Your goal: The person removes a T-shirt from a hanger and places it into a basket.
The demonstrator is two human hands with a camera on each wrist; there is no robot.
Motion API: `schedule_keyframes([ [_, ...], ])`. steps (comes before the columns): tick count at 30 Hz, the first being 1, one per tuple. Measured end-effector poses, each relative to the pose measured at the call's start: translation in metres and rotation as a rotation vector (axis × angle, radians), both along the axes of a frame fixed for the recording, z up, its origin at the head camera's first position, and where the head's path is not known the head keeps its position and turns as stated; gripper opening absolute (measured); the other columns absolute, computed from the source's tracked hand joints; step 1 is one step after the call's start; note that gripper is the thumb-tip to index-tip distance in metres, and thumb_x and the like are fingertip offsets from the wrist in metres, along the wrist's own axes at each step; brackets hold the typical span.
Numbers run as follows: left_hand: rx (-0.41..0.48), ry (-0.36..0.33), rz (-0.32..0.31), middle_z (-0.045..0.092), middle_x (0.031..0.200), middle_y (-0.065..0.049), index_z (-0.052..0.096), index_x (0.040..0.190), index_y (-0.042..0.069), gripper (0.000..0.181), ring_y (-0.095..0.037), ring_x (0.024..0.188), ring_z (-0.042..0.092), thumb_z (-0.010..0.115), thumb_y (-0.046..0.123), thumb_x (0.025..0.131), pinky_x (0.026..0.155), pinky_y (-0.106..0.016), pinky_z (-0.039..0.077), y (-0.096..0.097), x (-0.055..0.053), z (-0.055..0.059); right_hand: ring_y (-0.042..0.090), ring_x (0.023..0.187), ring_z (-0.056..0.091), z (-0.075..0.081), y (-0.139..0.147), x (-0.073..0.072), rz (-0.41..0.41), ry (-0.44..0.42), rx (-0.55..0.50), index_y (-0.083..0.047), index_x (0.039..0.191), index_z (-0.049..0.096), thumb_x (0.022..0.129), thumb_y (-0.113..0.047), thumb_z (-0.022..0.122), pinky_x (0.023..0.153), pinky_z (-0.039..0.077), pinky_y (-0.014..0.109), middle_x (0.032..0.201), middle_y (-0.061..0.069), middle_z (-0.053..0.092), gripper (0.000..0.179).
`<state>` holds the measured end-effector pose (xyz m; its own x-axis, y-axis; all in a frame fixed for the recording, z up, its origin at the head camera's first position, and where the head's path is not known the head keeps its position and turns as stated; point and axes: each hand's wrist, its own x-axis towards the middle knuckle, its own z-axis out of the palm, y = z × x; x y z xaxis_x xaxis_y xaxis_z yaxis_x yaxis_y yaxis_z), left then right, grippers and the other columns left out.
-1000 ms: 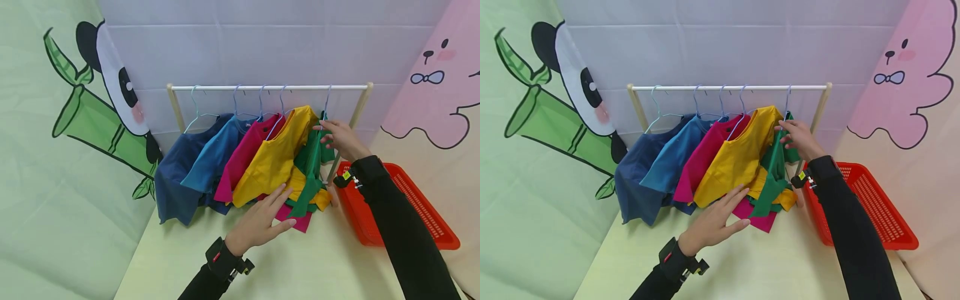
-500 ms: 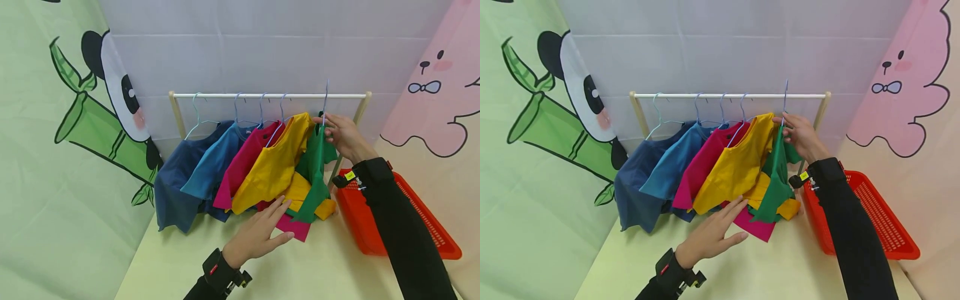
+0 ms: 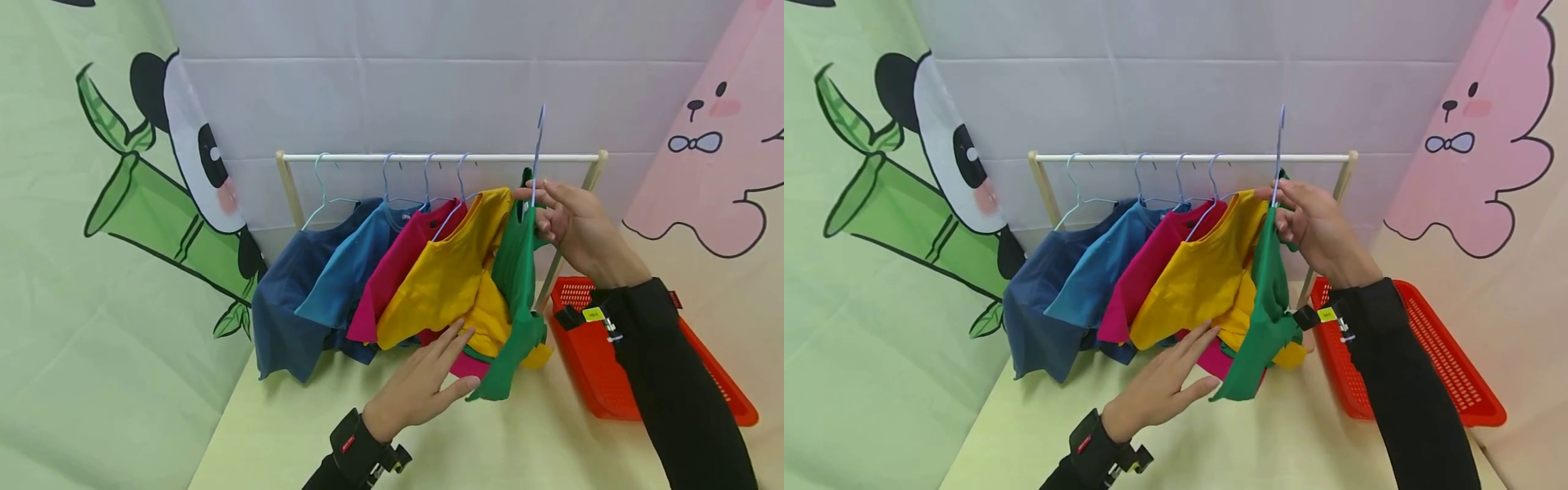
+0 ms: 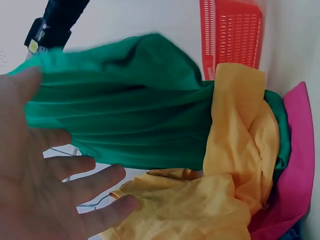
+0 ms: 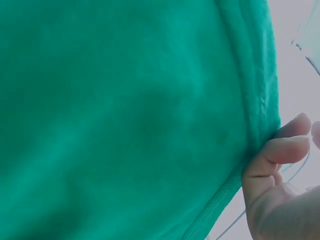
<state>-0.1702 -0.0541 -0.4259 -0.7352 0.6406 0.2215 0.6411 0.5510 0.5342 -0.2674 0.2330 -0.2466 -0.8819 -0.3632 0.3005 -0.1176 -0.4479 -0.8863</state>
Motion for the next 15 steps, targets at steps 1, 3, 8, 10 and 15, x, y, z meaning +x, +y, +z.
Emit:
schedule_keyframes([
  [1, 0.013, 0.005, -0.001, 0.012, 0.18, 0.002, 0.016, 0.173, 0.024, 0.076, -0.025, 0.159, 0.034, 0.034, 0.064, 0.111, 0.124, -0.053, 0.035, 0.0, 0.0, 0.001, 0.014, 0.066, 0.061, 0.0, -0.002, 0.005, 0.009, 0.006, 0.006, 0.003, 0.136, 0.047, 0.115, -0.023, 0.05, 0.059, 0.05, 0.02, 0.123, 0.011, 0.072, 0.034],
  [3, 0.053, 0.013, -0.004, 0.01, 0.18, 0.004, 0.014, 0.174, 0.026, 0.076, -0.024, 0.16, 0.032, 0.03, 0.065, 0.11, 0.124, -0.054, 0.035, -0.001, 0.001, 0.004, 0.015, 0.067, 0.062, -0.001, -0.006, 0.015, 0.019, 0.023, 0.025, 0.003, 0.137, 0.046, 0.115, -0.022, 0.049, 0.06, 0.051, 0.02, 0.122, 0.011, 0.072, 0.034],
  [8, 0.196, 0.057, -0.024, 0.012, 0.18, 0.004, 0.014, 0.174, 0.025, 0.081, -0.022, 0.161, 0.029, 0.02, 0.071, 0.108, 0.124, -0.053, 0.035, -0.002, 0.006, 0.012, 0.013, 0.067, 0.062, -0.012, -0.015, 0.038, 0.019, 0.066, 0.092, 0.003, 0.134, 0.049, 0.117, -0.021, 0.044, 0.061, 0.051, 0.019, 0.117, 0.008, 0.074, 0.03],
  [10, 0.254, 0.072, -0.031, 0.016, 0.179, 0.002, 0.016, 0.173, 0.022, 0.081, -0.021, 0.16, 0.03, 0.02, 0.07, 0.109, 0.123, -0.05, 0.036, -0.001, 0.009, 0.017, 0.013, 0.066, 0.062, -0.02, -0.018, 0.046, 0.023, 0.069, 0.11, 0.003, 0.131, 0.049, 0.117, -0.021, 0.044, 0.063, 0.053, 0.019, 0.114, 0.007, 0.074, 0.028],
  [15, 0.335, 0.026, -0.008, 0.031, 0.174, -0.003, 0.023, 0.171, 0.016, 0.075, -0.02, 0.157, 0.038, 0.038, 0.059, 0.112, 0.122, -0.045, 0.038, 0.008, 0.021, 0.031, 0.011, 0.065, 0.061, -0.042, -0.029, 0.059, 0.011, 0.017, 0.166, 0.001, 0.128, 0.045, 0.116, -0.021, 0.045, 0.061, 0.056, 0.02, 0.103, 0.003, 0.073, 0.025],
])
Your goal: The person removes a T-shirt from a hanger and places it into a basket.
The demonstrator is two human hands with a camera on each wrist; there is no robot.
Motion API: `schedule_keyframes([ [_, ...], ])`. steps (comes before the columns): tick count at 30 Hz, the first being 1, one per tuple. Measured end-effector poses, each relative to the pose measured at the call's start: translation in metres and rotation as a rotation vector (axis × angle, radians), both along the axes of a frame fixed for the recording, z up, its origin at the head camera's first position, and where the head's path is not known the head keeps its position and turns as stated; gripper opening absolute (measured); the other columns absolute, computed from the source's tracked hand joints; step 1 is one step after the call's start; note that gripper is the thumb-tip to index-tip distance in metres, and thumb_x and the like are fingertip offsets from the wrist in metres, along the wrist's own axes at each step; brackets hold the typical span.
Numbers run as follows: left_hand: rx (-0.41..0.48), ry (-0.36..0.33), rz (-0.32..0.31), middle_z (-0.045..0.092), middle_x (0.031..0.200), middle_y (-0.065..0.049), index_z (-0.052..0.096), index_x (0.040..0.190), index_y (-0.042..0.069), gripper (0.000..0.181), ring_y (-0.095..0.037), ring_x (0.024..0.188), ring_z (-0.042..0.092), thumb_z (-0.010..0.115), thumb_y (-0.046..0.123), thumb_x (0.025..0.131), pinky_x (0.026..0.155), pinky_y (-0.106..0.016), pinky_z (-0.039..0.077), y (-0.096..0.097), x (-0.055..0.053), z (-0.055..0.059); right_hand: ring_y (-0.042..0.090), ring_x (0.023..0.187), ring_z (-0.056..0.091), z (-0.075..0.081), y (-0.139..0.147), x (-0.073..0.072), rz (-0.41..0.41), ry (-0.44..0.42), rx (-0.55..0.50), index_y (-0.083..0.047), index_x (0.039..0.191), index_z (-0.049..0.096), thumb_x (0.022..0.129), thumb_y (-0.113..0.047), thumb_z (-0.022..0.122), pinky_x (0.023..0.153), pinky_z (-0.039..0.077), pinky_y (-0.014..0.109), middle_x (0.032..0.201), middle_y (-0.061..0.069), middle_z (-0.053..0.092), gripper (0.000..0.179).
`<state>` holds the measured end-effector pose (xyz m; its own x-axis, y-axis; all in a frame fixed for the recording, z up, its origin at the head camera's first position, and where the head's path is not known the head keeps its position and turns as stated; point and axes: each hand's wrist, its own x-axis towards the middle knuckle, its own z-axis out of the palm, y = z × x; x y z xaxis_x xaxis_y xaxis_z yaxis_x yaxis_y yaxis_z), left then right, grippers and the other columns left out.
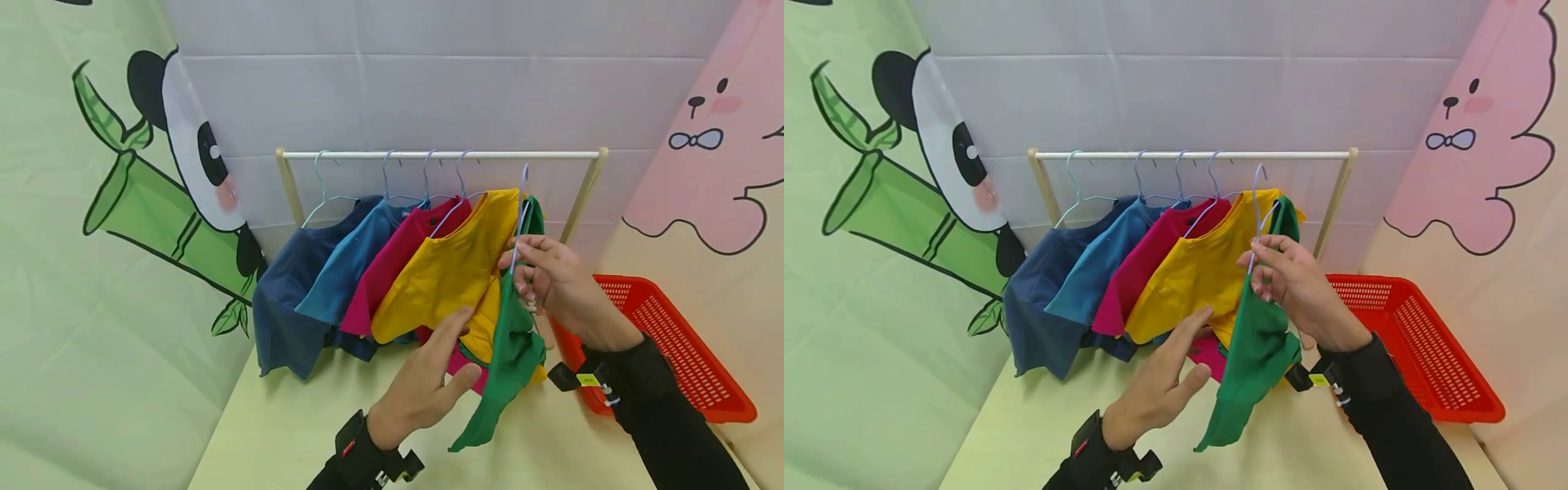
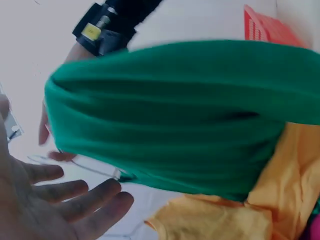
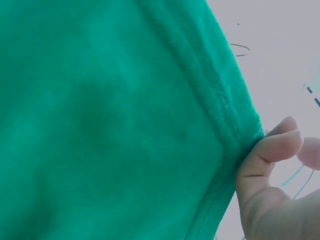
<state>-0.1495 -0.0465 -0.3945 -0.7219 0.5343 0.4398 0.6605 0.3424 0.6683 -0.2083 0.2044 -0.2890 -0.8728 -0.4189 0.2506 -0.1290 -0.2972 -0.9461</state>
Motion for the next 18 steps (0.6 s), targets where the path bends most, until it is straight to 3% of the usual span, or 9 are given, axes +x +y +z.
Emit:
schedule_keyframes([
  [5, -0.012, -0.04, 0.084, 0.049, 0.163, -0.006, 0.037, 0.164, 0.008, 0.07, -0.02, 0.144, 0.054, 0.051, 0.052, 0.111, 0.117, -0.041, 0.046, 0.017, 0.009, 0.008, 0.01, 0.064, 0.06, -0.017, -0.01, 0.005, -0.034, -0.052, 0.058, -0.003, 0.123, 0.047, 0.116, -0.022, 0.049, 0.061, 0.053, 0.018, 0.094, 0.001, 0.069, 0.02],
  [7, 0.005, -0.034, 0.109, 0.064, 0.146, -0.007, 0.046, 0.156, 0.005, 0.062, -0.018, 0.126, 0.066, 0.052, 0.047, 0.112, 0.106, -0.033, 0.054, 0.023, 0.009, 0.008, 0.01, 0.063, 0.06, -0.022, -0.015, 0.008, -0.032, -0.074, 0.07, -0.003, 0.122, 0.046, 0.115, -0.022, 0.049, 0.061, 0.053, 0.018, 0.091, 0.002, 0.068, 0.021],
  [9, 0.029, -0.025, 0.124, 0.073, 0.116, -0.003, 0.056, 0.142, 0.003, 0.048, -0.01, 0.097, 0.071, 0.051, 0.041, 0.114, 0.085, -0.023, 0.058, 0.028, 0.009, 0.006, 0.01, 0.061, 0.059, -0.026, -0.019, 0.01, -0.03, -0.095, 0.076, -0.003, 0.121, 0.044, 0.115, -0.023, 0.05, 0.06, 0.052, 0.018, 0.089, 0.002, 0.068, 0.022],
  [12, 0.051, -0.005, 0.13, 0.055, 0.074, 0.005, 0.059, 0.116, 0.005, 0.026, -0.002, 0.059, 0.05, 0.049, 0.03, 0.116, 0.054, -0.014, 0.041, 0.032, 0.009, 0.004, 0.01, 0.059, 0.058, -0.031, -0.024, 0.012, -0.043, -0.111, 0.098, -0.002, 0.121, 0.041, 0.115, -0.024, 0.05, 0.059, 0.051, 0.018, 0.087, 0.002, 0.066, 0.024],
  [15, 0.009, 0.027, 0.151, 0.036, 0.064, 0.008, 0.053, 0.1, 0.008, 0.023, -0.001, 0.048, 0.034, 0.049, 0.024, 0.116, 0.046, -0.016, 0.028, 0.036, 0.011, 0.002, 0.009, 0.056, 0.055, -0.035, -0.026, 0.012, -0.063, -0.123, 0.11, -0.002, 0.119, 0.04, 0.115, -0.025, 0.05, 0.056, 0.049, 0.017, 0.082, 0.002, 0.064, 0.025],
  [18, -0.042, 0.061, 0.166, 0.034, 0.063, 0.008, 0.052, 0.094, 0.009, 0.026, 0.0, 0.047, 0.033, 0.05, 0.024, 0.116, 0.044, -0.015, 0.026, 0.039, 0.013, 0.001, 0.008, 0.053, 0.053, -0.038, -0.023, 0.01, -0.083, -0.127, 0.12, -0.002, 0.117, 0.04, 0.115, -0.025, 0.05, 0.055, 0.048, 0.016, 0.078, 0.001, 0.062, 0.025],
])
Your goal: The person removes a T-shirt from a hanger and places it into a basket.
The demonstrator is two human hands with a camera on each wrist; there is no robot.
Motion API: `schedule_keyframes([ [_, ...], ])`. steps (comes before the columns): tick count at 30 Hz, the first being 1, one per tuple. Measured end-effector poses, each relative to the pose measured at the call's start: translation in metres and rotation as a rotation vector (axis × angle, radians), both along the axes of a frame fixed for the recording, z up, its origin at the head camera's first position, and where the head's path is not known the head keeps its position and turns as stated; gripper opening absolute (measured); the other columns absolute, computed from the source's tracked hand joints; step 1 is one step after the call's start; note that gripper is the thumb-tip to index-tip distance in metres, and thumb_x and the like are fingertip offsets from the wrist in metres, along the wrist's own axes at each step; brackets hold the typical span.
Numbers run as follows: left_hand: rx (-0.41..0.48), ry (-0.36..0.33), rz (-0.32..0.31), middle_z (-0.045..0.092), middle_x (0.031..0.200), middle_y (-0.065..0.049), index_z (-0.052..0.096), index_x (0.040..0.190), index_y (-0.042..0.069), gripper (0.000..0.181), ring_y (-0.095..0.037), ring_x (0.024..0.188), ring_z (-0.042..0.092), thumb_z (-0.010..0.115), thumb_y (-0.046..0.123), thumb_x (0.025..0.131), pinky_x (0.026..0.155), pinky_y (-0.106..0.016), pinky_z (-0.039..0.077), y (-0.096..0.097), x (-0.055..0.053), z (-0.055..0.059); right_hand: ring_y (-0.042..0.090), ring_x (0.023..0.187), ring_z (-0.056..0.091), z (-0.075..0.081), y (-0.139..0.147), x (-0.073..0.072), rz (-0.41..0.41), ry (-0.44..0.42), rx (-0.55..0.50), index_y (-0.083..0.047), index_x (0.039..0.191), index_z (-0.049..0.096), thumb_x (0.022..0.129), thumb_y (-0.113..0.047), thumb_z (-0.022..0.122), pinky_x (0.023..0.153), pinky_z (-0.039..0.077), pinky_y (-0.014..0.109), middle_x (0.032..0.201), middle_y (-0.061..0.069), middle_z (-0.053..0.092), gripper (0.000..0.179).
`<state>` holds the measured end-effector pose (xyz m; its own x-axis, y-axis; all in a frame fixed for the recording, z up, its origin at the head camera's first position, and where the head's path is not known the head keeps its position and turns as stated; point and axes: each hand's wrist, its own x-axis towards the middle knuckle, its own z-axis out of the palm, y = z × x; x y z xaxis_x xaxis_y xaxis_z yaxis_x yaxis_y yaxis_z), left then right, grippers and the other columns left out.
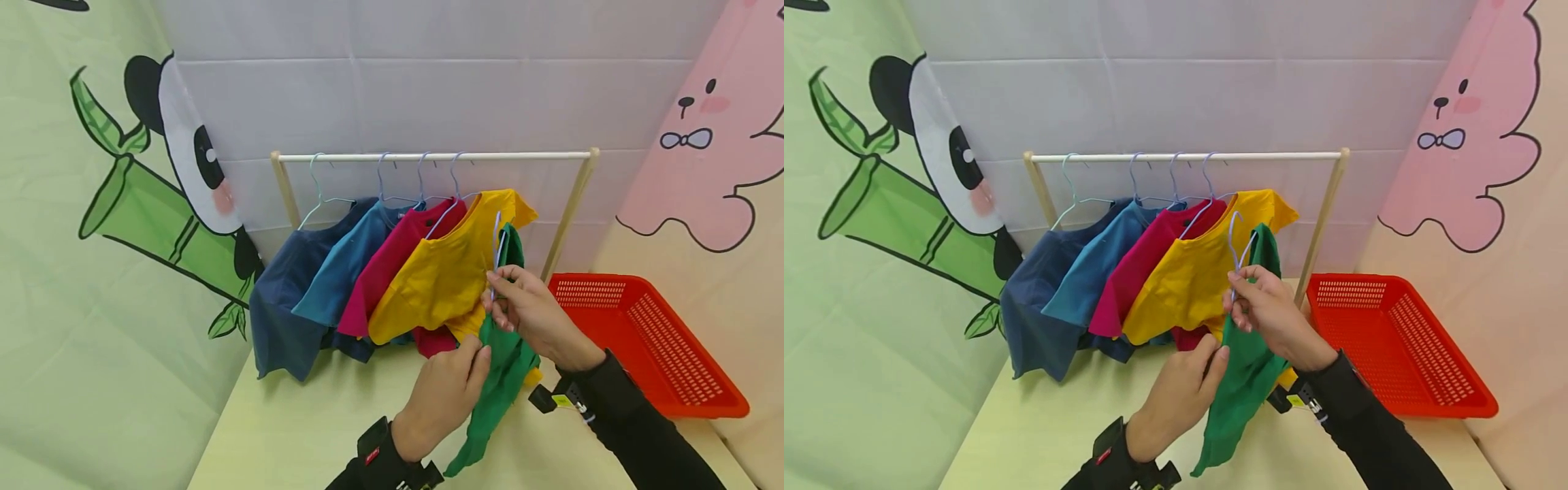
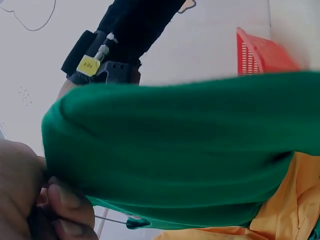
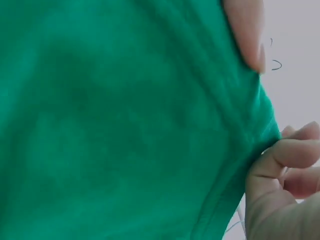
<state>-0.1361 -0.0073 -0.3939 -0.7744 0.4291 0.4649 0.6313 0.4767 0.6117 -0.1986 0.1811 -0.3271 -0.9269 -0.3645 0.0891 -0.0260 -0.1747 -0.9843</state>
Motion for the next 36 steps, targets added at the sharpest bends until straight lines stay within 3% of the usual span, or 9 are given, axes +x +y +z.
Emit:
schedule_keyframes([
  [9, -0.102, 0.038, -0.097, 0.032, 0.062, 0.013, 0.052, 0.085, 0.015, 0.025, 0.006, 0.047, 0.029, 0.062, 0.014, 0.108, 0.043, -0.012, 0.023, -0.001, 0.011, -0.015, 0.007, 0.047, 0.05, -0.004, 0.022, -0.017, -0.106, -0.058, -0.155, -0.004, 0.108, 0.05, 0.114, -0.025, 0.053, 0.047, 0.041, 0.015, 0.072, 0.0, 0.064, 0.023],
  [17, -0.143, 0.033, -0.131, 0.029, 0.06, 0.013, 0.045, 0.081, 0.019, 0.031, 0.006, 0.045, 0.024, 0.067, 0.01, 0.101, 0.044, -0.013, 0.018, -0.006, 0.018, -0.028, 0.008, 0.048, 0.047, -0.007, 0.031, -0.023, -0.124, -0.062, -0.18, -0.006, 0.106, 0.052, 0.113, -0.028, 0.054, 0.048, 0.038, 0.017, 0.074, -0.001, 0.062, 0.023],
  [26, -0.17, 0.025, -0.224, 0.03, 0.06, 0.013, 0.047, 0.08, 0.019, 0.03, 0.007, 0.047, 0.023, 0.068, 0.007, 0.098, 0.046, -0.012, 0.018, -0.01, 0.023, -0.037, 0.009, 0.047, 0.047, -0.005, 0.037, -0.025, -0.095, -0.086, -0.232, -0.007, 0.101, 0.054, 0.113, -0.028, 0.053, 0.047, 0.039, 0.018, 0.072, -0.001, 0.062, 0.024],
  [32, -0.251, -0.011, -0.289, 0.028, 0.06, 0.012, 0.049, 0.079, 0.02, 0.029, 0.006, 0.049, 0.023, 0.068, 0.01, 0.097, 0.048, -0.013, 0.019, -0.013, 0.024, -0.043, 0.01, 0.044, 0.053, 0.0, 0.043, -0.026, -0.065, -0.159, -0.427, -0.004, 0.09, 0.06, 0.114, -0.02, 0.051, 0.046, 0.042, 0.014, 0.067, 0.004, 0.064, 0.03],
  [36, -0.29, -0.006, -0.269, 0.028, 0.061, 0.012, 0.048, 0.077, 0.021, 0.03, 0.005, 0.049, 0.025, 0.067, 0.013, 0.099, 0.047, -0.013, 0.019, -0.013, 0.022, -0.054, 0.012, 0.044, 0.059, 0.003, 0.045, -0.024, 0.013, -0.223, -0.539, -0.001, 0.09, 0.066, 0.115, -0.015, 0.047, 0.045, 0.045, 0.014, 0.065, 0.007, 0.067, 0.035],
])
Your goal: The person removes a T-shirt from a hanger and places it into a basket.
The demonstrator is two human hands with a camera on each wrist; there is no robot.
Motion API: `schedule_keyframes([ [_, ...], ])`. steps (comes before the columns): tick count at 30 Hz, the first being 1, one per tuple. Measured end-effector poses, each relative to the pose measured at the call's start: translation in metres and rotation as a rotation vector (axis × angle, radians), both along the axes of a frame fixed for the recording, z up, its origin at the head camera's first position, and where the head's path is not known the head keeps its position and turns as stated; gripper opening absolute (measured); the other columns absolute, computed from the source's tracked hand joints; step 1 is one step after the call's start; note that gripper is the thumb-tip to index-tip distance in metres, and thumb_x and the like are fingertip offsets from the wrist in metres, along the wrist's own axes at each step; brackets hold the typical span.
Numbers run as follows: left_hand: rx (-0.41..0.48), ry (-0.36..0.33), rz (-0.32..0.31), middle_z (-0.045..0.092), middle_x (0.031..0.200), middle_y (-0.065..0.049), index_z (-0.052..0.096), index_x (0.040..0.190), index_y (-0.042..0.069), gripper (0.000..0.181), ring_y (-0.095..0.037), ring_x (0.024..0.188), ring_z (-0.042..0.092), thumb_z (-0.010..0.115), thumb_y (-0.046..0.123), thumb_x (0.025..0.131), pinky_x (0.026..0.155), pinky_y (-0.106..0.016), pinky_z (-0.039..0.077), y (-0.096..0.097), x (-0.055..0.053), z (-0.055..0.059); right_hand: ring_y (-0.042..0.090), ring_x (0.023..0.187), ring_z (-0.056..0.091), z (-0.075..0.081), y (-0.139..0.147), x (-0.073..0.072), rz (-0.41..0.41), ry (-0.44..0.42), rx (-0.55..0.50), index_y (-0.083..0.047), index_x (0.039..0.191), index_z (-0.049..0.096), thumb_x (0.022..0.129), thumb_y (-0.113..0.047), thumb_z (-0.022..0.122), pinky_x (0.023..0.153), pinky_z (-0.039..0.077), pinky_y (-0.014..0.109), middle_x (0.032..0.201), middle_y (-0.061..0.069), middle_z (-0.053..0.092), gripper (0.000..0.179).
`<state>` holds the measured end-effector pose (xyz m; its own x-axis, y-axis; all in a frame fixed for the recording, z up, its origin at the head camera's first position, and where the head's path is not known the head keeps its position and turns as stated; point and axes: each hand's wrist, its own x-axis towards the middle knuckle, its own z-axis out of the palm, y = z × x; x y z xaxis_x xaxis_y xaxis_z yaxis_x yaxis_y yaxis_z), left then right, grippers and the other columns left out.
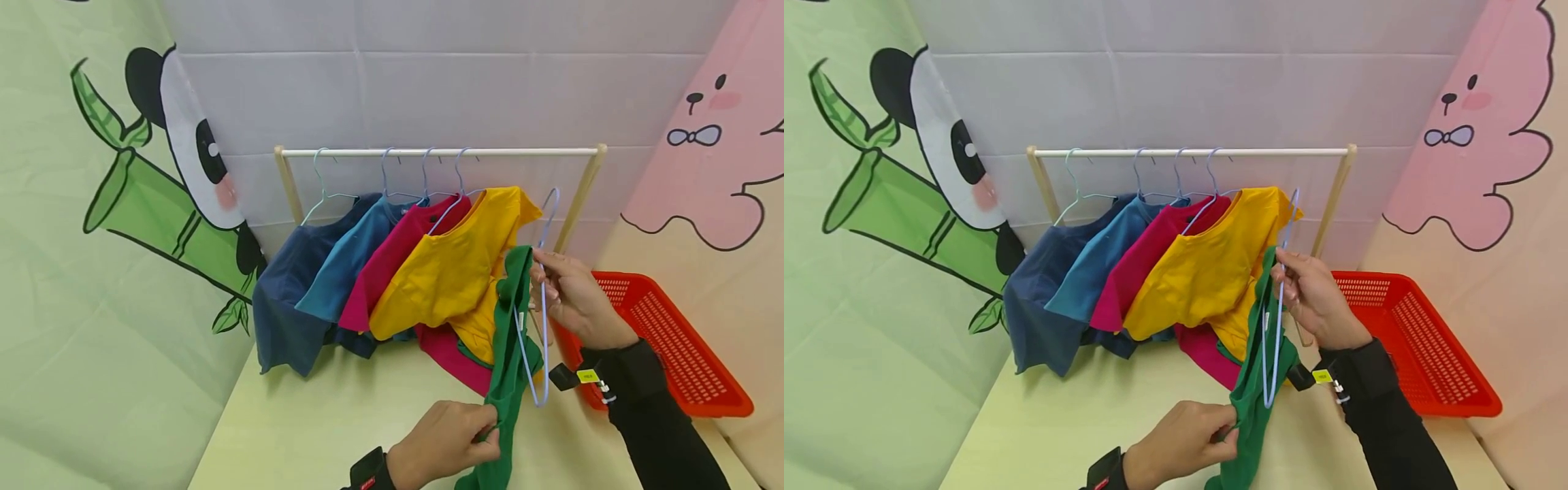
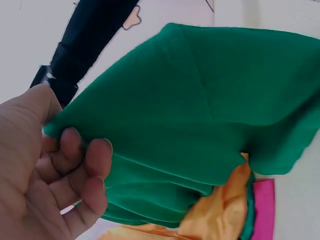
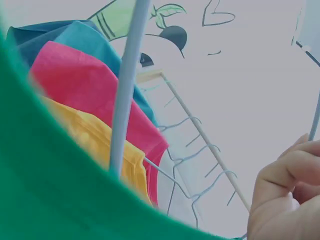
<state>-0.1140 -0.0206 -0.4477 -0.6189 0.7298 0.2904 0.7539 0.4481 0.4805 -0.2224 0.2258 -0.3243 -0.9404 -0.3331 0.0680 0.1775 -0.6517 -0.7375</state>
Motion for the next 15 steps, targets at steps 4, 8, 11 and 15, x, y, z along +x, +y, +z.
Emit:
schedule_keyframes([
  [4, 0.021, -0.007, 0.052, 0.03, 0.063, 0.011, 0.047, 0.077, 0.021, 0.031, 0.004, 0.051, 0.027, 0.066, 0.013, 0.1, 0.048, -0.014, 0.019, 0.001, -0.007, -0.014, 0.014, 0.045, 0.061, 0.0, 0.0, 0.005, 0.051, 0.002, -0.019, 0.002, 0.095, 0.067, 0.116, -0.014, 0.044, 0.048, 0.048, 0.016, 0.067, 0.009, 0.069, 0.035],
  [8, 0.049, -0.026, 0.095, 0.031, 0.065, 0.011, 0.046, 0.078, 0.02, 0.032, 0.003, 0.052, 0.03, 0.066, 0.01, 0.101, 0.048, -0.014, 0.021, 0.002, -0.017, -0.028, 0.015, 0.045, 0.061, 0.001, 0.0, 0.011, 0.054, 0.018, -0.012, 0.002, 0.098, 0.066, 0.116, -0.013, 0.044, 0.048, 0.048, 0.016, 0.067, 0.009, 0.069, 0.032],
  [11, 0.062, -0.067, 0.108, 0.031, 0.066, 0.011, 0.046, 0.079, 0.019, 0.032, 0.003, 0.054, 0.031, 0.066, 0.008, 0.101, 0.049, -0.015, 0.022, 0.002, -0.024, -0.036, 0.016, 0.044, 0.061, 0.004, 0.0, 0.016, 0.052, 0.014, -0.013, 0.002, 0.099, 0.063, 0.115, -0.012, 0.047, 0.048, 0.048, 0.017, 0.067, 0.009, 0.068, 0.027],
  [15, 0.059, -0.132, 0.124, 0.031, 0.067, 0.011, 0.045, 0.08, 0.018, 0.031, 0.002, 0.056, 0.033, 0.066, 0.008, 0.101, 0.051, -0.016, 0.024, 0.004, -0.031, -0.045, 0.016, 0.044, 0.061, 0.008, 0.001, 0.022, 0.081, 0.018, -0.005, 0.001, 0.096, 0.059, 0.115, -0.013, 0.047, 0.047, 0.048, 0.017, 0.065, 0.01, 0.068, 0.027],
])
